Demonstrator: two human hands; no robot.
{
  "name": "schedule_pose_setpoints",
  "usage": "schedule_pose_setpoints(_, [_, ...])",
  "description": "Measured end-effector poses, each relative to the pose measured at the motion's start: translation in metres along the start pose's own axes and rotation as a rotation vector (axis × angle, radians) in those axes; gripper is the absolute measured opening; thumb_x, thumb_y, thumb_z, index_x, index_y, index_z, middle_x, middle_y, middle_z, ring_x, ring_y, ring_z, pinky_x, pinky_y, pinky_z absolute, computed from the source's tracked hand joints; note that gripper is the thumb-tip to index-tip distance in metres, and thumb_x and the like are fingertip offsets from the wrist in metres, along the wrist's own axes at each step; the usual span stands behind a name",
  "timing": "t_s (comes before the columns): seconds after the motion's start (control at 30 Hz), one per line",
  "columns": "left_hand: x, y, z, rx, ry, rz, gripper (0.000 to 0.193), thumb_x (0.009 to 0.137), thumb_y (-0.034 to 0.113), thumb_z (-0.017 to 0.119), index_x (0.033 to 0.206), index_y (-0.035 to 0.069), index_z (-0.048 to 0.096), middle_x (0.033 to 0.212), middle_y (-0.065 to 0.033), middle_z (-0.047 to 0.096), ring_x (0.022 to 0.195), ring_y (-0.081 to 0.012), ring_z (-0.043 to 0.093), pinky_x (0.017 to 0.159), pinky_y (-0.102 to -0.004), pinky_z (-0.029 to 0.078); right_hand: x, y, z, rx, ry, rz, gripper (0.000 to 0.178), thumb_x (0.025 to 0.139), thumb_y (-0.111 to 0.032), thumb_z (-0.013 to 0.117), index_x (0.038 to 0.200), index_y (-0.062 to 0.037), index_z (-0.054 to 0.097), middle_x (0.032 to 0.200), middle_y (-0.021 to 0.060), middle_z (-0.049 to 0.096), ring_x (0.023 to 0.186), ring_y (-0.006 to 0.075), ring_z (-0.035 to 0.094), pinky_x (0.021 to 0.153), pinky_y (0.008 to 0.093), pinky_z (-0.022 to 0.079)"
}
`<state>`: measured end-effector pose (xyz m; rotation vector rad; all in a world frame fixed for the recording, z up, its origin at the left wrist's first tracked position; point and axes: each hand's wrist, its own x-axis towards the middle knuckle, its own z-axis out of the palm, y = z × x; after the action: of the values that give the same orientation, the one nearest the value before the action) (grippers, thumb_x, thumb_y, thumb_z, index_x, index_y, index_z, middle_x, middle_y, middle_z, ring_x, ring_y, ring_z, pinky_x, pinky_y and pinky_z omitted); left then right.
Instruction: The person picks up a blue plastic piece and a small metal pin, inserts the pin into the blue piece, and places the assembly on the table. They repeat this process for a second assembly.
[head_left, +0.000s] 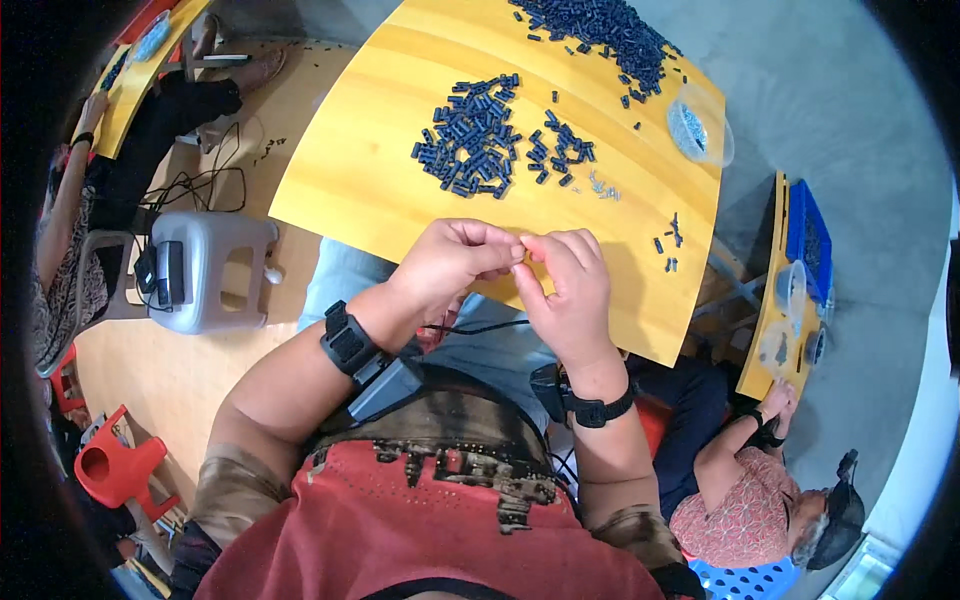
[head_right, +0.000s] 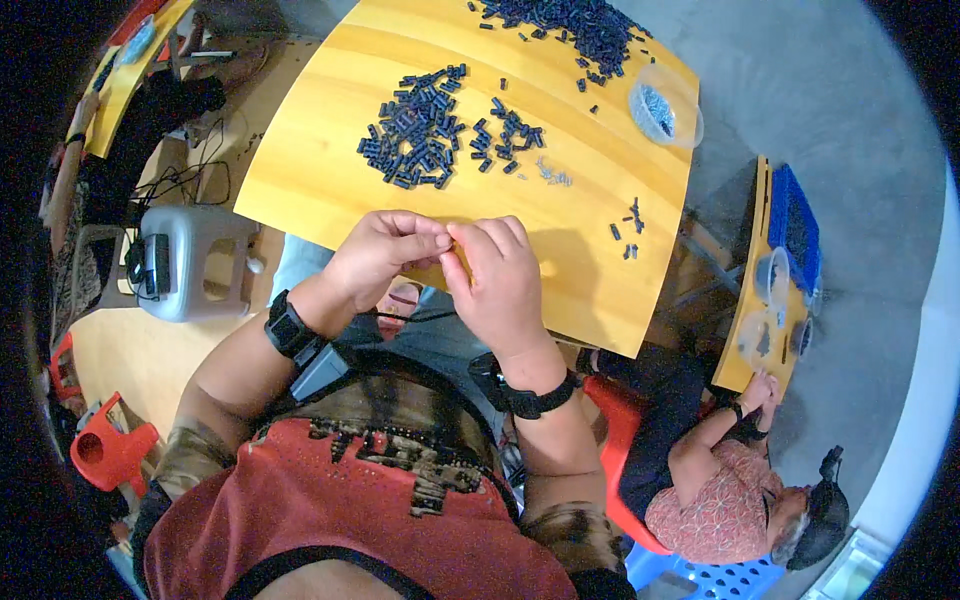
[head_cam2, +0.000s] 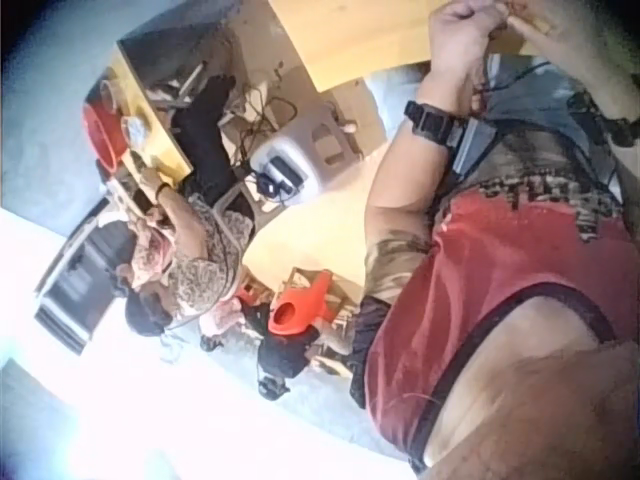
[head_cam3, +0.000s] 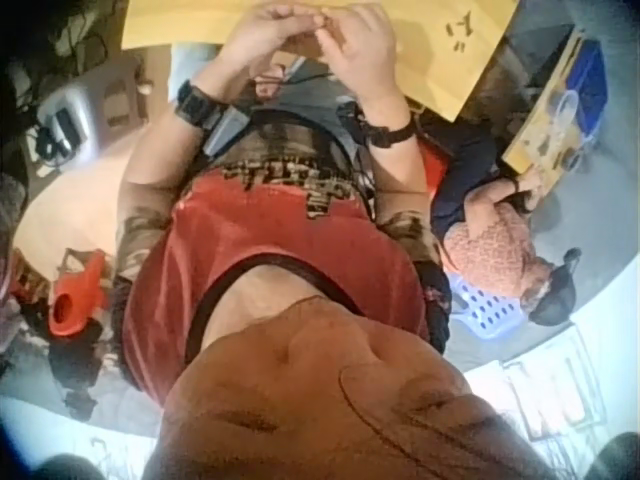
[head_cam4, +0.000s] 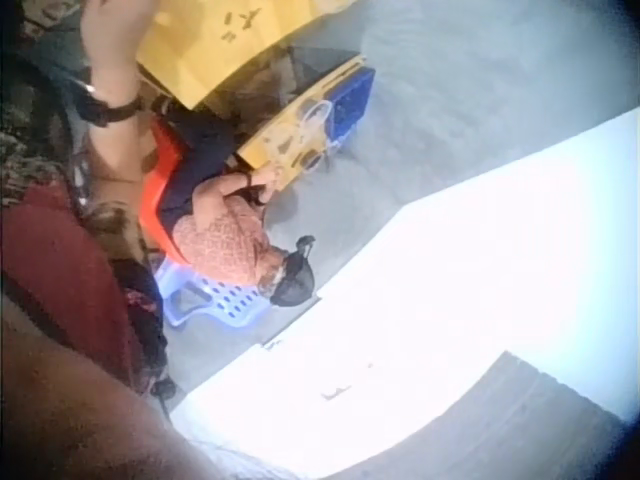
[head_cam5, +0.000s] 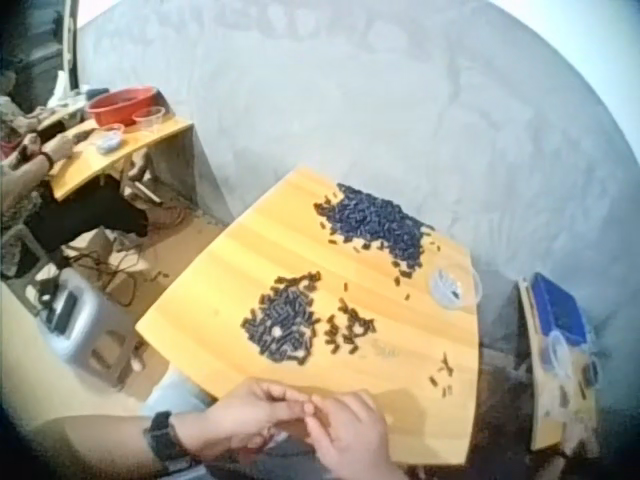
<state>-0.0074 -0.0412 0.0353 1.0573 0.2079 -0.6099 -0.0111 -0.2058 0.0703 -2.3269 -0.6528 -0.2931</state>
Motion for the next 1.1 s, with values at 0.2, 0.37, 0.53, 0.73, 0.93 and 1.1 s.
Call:
schedule_pose_setpoints(0.2, [0.012, -0.003, -0.011, -0.039, 0.016, 0.016, 0.015, 0.086, 0.016, 0.066, 0.096, 0.004, 0.066, 0.086, -0.0004, 0.066, 0.074, -0.0075, 0.059, 0.069, -0.0224, 0.048, 0.015, 0.010, -0.006, 0.021, -0.076, 0.047, 0.022, 0.072, -0.009, 0.069, 0.093, -0.0025, 0.062, 0.085, 0.0112, 0.059, 0.082, 0.0291, 0.055, 0.072, 0.0379, 0.046])
schedule_pose_setpoints(0.37, [0.020, 0.003, -0.014, 0.039, -0.072, 0.078, 0.016, 0.087, 0.015, 0.065, 0.097, 0.004, 0.065, 0.088, -0.0001, 0.066, 0.077, -0.0070, 0.059, 0.071, -0.0215, 0.048, 0.040, 0.090, -0.040, -0.054, 0.060, 0.494, 0.019, 0.075, -0.016, 0.069, 0.089, -0.0019, 0.067, 0.079, 0.0126, 0.065, 0.077, 0.0269, 0.062, 0.072, 0.0366, 0.049])
schedule_pose_setpoints(0.53, [0.027, 0.007, -0.019, 0.062, -0.154, 0.005, 0.013, 0.085, 0.010, 0.067, 0.096, 0.003, 0.065, 0.090, -0.0011, 0.066, 0.084, -0.0071, 0.060, 0.078, -0.0224, 0.048, 0.089, 0.157, -0.048, -0.203, 0.072, 0.637, 0.023, 0.078, -0.021, 0.066, 0.089, -0.0010, 0.068, 0.081, 0.0161, 0.067, 0.075, 0.0299, 0.065, 0.070, 0.0402, 0.051])
schedule_pose_setpoints(0.73, [0.032, 0.008, -0.029, -0.006, -0.214, -0.006, 0.013, 0.086, 0.011, 0.066, 0.095, 0.003, 0.064, 0.087, -0.0005, 0.065, 0.078, -0.0062, 0.058, 0.072, -0.0218, 0.048, 0.120, 0.168, -0.027, -0.732, 0.004, 0.680, 0.030, 0.082, -0.031, 0.062, 0.091, -0.0036, 0.069, 0.086, 0.0164, 0.067, 0.084, 0.0327, 0.064, 0.072, 0.0424, 0.051])
schedule_pose_setpoints(0.93, [0.039, 0.006, -0.039, -0.011, -0.336, -0.004, 0.013, 0.086, 0.008, 0.066, 0.097, 0.002, 0.063, 0.086, -0.0019, 0.065, 0.077, -0.0081, 0.059, 0.072, -0.0235, 0.049, 0.122, 0.183, -0.019, -0.772, 0.042, 0.682, 0.033, 0.082, -0.035, 0.062, 0.090, -0.0041, 0.069, 0.092, 0.0152, 0.066, 0.087, 0.0333, 0.063, 0.073, 0.0427, 0.050])
schedule_pose_setpoints(1.1, [0.041, 0.008, -0.043, -0.057, -0.361, -0.007, 0.010, 0.086, 0.004, 0.063, 0.096, 0.001, 0.063, 0.089, -0.0039, 0.066, 0.080, -0.0101, 0.061, 0.076, -0.0245, 0.049, 0.125, 0.190, -0.013, -0.749, 0.096, 0.650, 0.028, 0.080, -0.030, 0.063, 0.089, -0.0045, 0.069, 0.090, 0.0142, 0.066, 0.083, 0.0313, 0.064, 0.072, 0.0412, 0.051])
